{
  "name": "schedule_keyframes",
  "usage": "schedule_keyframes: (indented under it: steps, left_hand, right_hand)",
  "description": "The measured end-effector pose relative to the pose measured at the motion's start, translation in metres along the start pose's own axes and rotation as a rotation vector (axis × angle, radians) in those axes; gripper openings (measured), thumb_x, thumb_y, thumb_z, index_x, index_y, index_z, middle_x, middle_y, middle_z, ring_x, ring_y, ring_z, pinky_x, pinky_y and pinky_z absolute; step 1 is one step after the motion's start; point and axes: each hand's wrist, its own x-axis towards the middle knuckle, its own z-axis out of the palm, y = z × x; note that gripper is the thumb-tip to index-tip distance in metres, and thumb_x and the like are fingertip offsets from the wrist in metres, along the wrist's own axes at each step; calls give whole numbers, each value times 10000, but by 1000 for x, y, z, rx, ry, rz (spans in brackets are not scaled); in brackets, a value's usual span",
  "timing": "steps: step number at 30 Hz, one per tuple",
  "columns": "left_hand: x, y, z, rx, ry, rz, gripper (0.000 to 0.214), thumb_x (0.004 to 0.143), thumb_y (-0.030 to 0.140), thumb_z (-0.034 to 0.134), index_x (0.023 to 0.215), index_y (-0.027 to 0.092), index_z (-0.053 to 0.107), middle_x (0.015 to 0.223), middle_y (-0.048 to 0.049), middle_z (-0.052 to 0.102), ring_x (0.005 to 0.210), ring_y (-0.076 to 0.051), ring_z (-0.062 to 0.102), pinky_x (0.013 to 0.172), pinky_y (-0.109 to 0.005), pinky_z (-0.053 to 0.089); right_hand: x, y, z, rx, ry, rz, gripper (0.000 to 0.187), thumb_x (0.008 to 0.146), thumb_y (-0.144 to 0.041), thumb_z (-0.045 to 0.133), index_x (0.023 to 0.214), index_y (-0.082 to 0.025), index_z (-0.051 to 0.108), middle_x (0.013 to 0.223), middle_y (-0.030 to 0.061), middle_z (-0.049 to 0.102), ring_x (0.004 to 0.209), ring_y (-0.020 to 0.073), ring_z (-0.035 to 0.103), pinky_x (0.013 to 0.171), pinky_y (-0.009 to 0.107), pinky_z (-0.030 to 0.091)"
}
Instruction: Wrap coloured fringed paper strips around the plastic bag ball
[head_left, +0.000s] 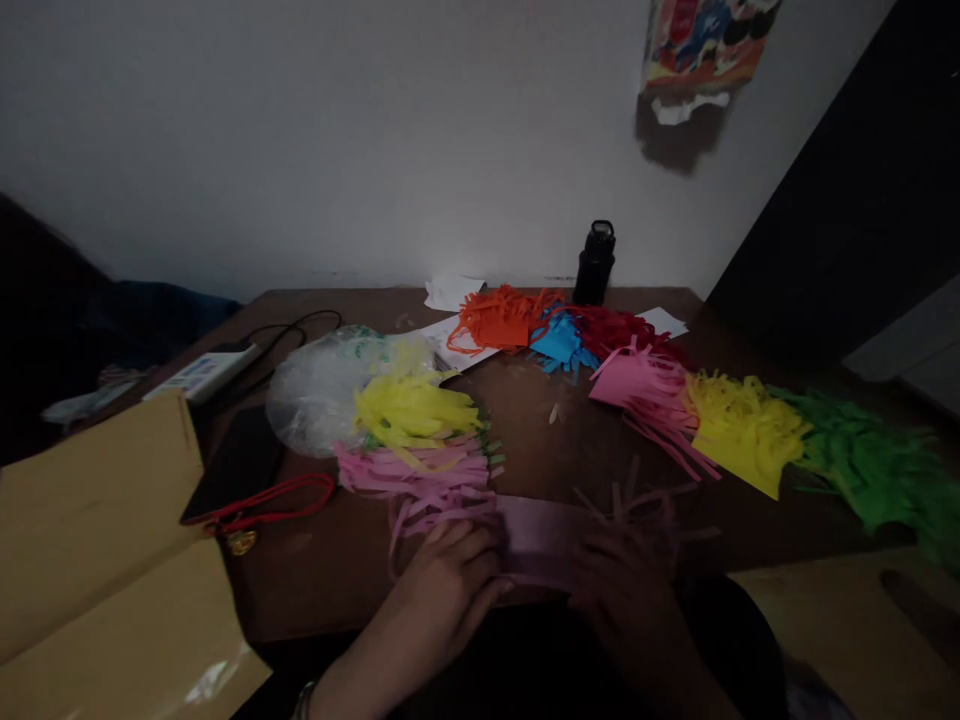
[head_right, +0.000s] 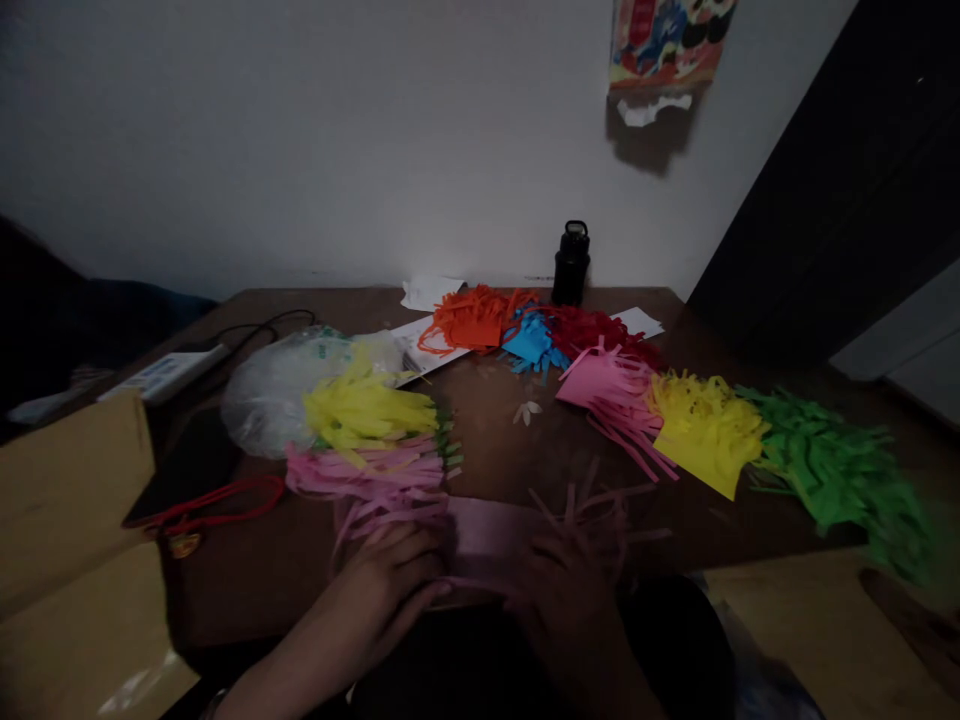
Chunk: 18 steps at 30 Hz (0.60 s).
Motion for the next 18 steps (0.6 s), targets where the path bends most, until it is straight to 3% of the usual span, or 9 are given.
schedule_keyframes:
  steps: [5,12,15,18]
  left_hand:
    - [19,-4,-3,54,-17,-155,238,962,224,432,918,200,665,931,-56,706,909,-244,636,904,-442,422]
    - [53,-4,6,177,-66,-388,278,964,266,390,975,148,642,875,-127,740,806,-260,702,719,-346,477]
    - [55,0,6,219,-57,-420,288,954,252,399,1118,137,605,862,-141,742,791,-284,710,724,-373,477]
    - [55,3,6,258,-55,-409,315,956,228,384,1192,134,571,841,-135,742,795,-282,713,772,-397,476]
  right_hand:
    - [7,-7,10,-8,77,210,235,940,-134,446,792,-206,614,738,0,680,791,190,581,885,420,335]
    - [19,0,26,-283,2,370,316,948,-226,410,648,-201,507,629,17,576,694,214,514,749,397,298]
    - [23,5,26,-343,-35,410,263,947,-266,444,722,-191,556,680,34,608,722,228,545,764,405,324]
    - [25,4,23,-411,57,362,178,940,-227,461,975,-158,622,925,110,673,894,274,591,882,484,347]
